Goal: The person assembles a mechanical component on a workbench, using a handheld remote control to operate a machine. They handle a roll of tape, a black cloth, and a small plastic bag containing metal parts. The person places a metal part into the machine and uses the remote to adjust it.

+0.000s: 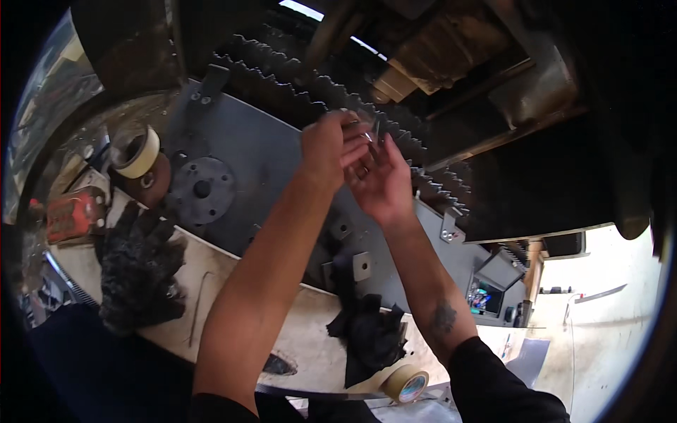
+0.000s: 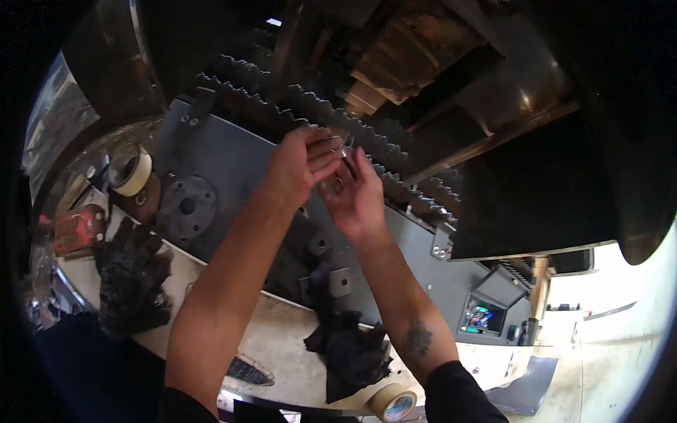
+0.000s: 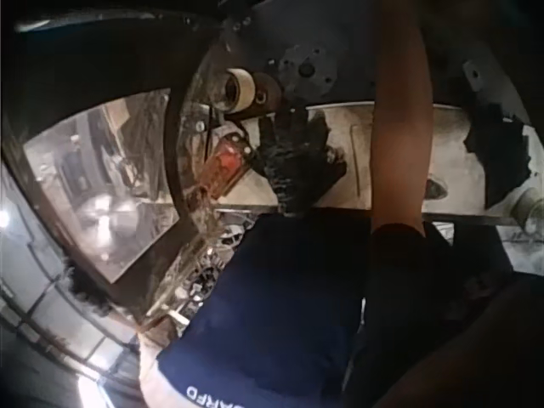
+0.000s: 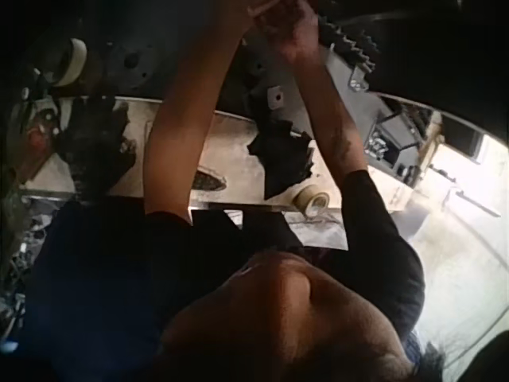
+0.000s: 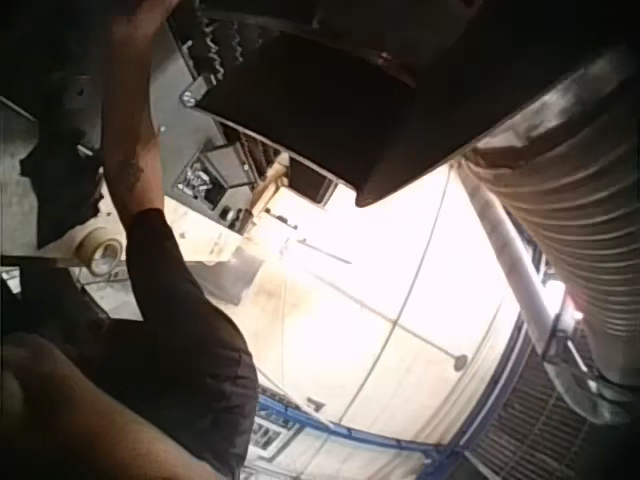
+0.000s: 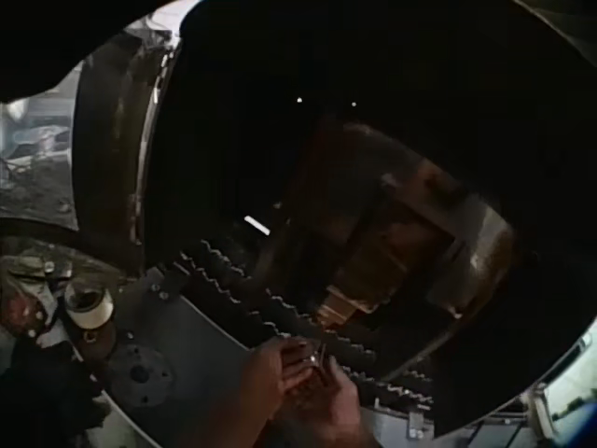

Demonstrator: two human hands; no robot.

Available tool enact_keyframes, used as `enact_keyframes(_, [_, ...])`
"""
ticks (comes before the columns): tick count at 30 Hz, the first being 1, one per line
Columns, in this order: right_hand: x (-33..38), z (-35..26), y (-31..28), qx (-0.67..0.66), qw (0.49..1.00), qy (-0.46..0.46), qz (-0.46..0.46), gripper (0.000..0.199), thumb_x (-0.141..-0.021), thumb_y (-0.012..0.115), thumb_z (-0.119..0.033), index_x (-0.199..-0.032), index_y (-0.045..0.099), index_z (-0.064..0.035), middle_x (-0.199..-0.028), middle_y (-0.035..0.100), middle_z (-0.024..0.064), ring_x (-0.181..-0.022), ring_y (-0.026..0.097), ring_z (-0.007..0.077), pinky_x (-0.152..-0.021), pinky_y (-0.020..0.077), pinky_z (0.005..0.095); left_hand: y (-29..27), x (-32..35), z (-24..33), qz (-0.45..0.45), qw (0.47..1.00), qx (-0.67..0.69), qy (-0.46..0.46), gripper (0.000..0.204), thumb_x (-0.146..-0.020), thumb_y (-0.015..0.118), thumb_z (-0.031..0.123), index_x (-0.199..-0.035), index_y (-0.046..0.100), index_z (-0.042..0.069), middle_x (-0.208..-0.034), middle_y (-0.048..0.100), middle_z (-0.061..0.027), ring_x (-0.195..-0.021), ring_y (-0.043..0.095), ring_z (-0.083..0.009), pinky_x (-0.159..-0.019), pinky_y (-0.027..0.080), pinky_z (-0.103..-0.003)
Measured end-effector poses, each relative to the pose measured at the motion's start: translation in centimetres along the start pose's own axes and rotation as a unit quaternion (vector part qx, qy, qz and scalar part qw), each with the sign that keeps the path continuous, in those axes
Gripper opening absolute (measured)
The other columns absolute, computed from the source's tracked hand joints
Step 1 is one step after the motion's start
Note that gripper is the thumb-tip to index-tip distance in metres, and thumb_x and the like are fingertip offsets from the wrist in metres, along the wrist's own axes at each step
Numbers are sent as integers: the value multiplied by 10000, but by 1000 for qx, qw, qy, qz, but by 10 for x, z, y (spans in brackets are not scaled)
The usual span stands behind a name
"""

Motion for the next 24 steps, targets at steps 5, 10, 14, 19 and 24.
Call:
enact_keyframes(5, [-51,-33,-14,-8,998,-51,22,191,-959,571,-305,-1039,606,-135,-964,618,-13,-886,567,138,-840,452,319,1,-29,6,6,1000,7,17,262,-899,565,178,-1052,604,-31,-947,688,-160,-786,694,-252,-754,586,-327])
enact_keyframes(10, [-74,-38,-18,54,997,-48,12,166,-975,538,-244,-1003,618,-101,-893,673,-7,-811,601,138,-753,463,293,-3,-43,7,7,999,-32,7,417,-930,538,247,-1210,537,-62,-1101,663,-188,-984,674,-255,-897,552,-363])
enact_keyframes(14, [-85,-55,-14,76,993,-74,43,176,-986,512,-224,-998,625,-88,-948,710,9,-766,619,128,-694,452,293,0,-53,20,-5,1000,-18,5,436,-929,551,249,-1226,528,-70,-1148,645,-201,-1046,655,-264,-921,541,-370])
enact_keyframes(19, [-85,-65,-3,108,990,-88,37,177,-994,486,-204,-1064,596,-84,-992,721,21,-744,620,118,-678,454,300,5,-60,35,-3,998,-49,49,379,-915,579,202,-1170,567,-77,-1111,664,-211,-1014,677,-284,-904,554,-380])
enact_keyframes(24, [-88,-70,-1,106,989,-95,32,166,-996,481,-191,-1088,581,-96,-1039,713,27,-751,618,123,-671,461,307,8,-64,40,15,996,-21,82,337,-900,588,164,-1121,588,-90,-1091,670,-229,-977,693,-304,-869,574,-380])
Point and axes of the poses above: each hand's wrist, its own x-axis away from the middle knuckle, its own y-axis out of the palm, z = x × y, the point moved 10 cm from there along -x, towards the middle knuckle
